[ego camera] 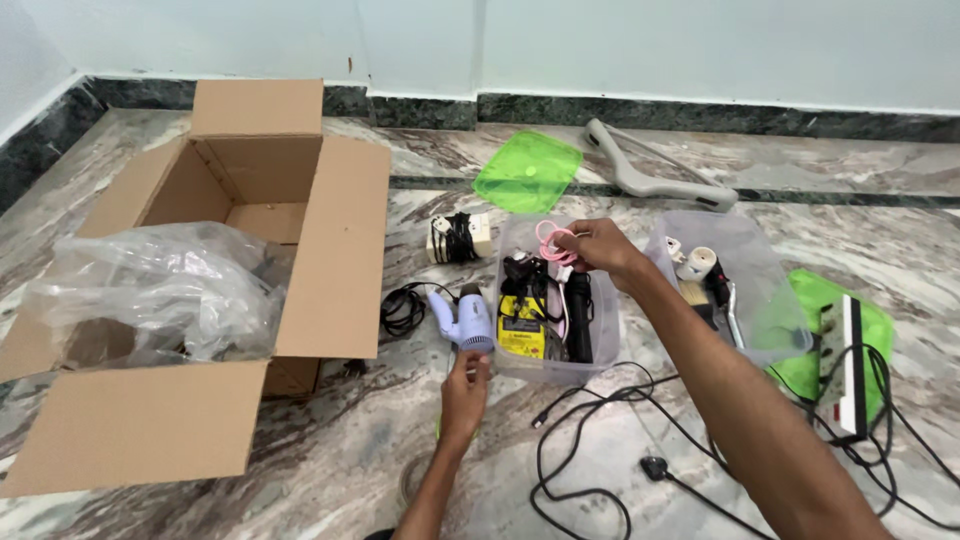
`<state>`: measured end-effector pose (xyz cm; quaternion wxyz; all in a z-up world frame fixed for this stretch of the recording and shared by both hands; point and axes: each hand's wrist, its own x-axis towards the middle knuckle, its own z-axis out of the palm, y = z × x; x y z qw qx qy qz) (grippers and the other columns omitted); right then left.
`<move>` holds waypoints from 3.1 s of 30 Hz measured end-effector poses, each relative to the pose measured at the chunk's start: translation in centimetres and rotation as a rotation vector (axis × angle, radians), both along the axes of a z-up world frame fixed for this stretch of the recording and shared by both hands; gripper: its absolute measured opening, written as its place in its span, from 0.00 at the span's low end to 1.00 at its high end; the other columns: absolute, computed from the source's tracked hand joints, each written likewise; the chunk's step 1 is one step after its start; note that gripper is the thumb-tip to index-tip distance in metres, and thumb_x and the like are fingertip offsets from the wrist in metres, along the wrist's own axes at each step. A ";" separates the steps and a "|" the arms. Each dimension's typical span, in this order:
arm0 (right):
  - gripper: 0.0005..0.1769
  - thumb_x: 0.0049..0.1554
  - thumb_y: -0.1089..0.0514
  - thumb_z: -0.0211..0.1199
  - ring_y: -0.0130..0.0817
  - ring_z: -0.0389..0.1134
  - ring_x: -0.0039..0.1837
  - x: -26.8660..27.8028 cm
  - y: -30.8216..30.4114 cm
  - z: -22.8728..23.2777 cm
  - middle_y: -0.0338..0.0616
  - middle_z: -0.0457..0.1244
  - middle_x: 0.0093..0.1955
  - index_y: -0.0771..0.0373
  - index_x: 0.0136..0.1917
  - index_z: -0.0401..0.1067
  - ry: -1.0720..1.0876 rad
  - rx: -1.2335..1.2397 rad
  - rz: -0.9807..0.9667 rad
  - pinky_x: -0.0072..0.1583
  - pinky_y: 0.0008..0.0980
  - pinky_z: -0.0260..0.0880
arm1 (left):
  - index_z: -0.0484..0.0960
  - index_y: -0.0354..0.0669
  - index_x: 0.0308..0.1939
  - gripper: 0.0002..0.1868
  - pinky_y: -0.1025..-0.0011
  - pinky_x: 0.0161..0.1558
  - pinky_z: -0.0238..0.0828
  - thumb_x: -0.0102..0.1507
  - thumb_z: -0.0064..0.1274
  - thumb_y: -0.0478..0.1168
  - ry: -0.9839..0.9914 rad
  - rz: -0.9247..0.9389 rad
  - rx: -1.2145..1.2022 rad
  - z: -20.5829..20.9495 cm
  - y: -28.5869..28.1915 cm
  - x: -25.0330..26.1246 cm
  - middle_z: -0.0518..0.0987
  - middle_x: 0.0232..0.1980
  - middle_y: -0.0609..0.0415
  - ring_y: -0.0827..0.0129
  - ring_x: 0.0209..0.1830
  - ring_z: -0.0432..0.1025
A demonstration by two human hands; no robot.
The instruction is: The person organizes various hair styling tools, power cords, and accessories into transparent plastic storage bins by hand while sitting on a marble floor.
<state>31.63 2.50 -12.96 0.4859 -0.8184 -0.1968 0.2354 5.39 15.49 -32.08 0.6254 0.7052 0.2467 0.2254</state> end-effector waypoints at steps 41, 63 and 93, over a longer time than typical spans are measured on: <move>0.25 0.61 0.56 0.54 0.51 0.64 0.66 -10.6 -4.0 -11.5 0.55 0.64 0.62 0.63 0.71 0.63 -0.742 -0.247 -0.080 0.66 0.50 0.57 | 0.69 0.43 0.60 0.38 0.53 0.53 0.74 0.54 0.69 0.56 0.768 -0.277 0.536 -5.6 6.0 -1.3 0.78 0.56 0.44 0.49 0.57 0.74; 0.33 0.56 0.58 0.61 0.59 0.60 0.68 -16.9 -7.4 -13.3 0.63 0.60 0.68 0.70 0.72 0.61 -0.870 0.020 0.124 0.66 0.51 0.55 | 0.90 0.36 0.39 0.16 0.67 0.34 0.77 0.55 0.69 0.45 0.816 -0.804 0.171 -9.1 12.1 -4.8 0.86 0.33 0.44 0.66 0.28 0.78; 0.55 0.64 0.47 0.67 0.47 0.36 0.82 -0.1 -5.8 -13.3 0.57 0.33 0.81 0.61 0.79 0.26 0.020 0.188 -0.207 0.78 0.48 0.40 | 0.79 0.41 0.52 0.18 0.71 0.34 0.73 0.68 0.51 0.51 0.099 -0.137 0.015 3.4 3.7 -1.8 0.86 0.33 0.50 0.69 0.29 0.79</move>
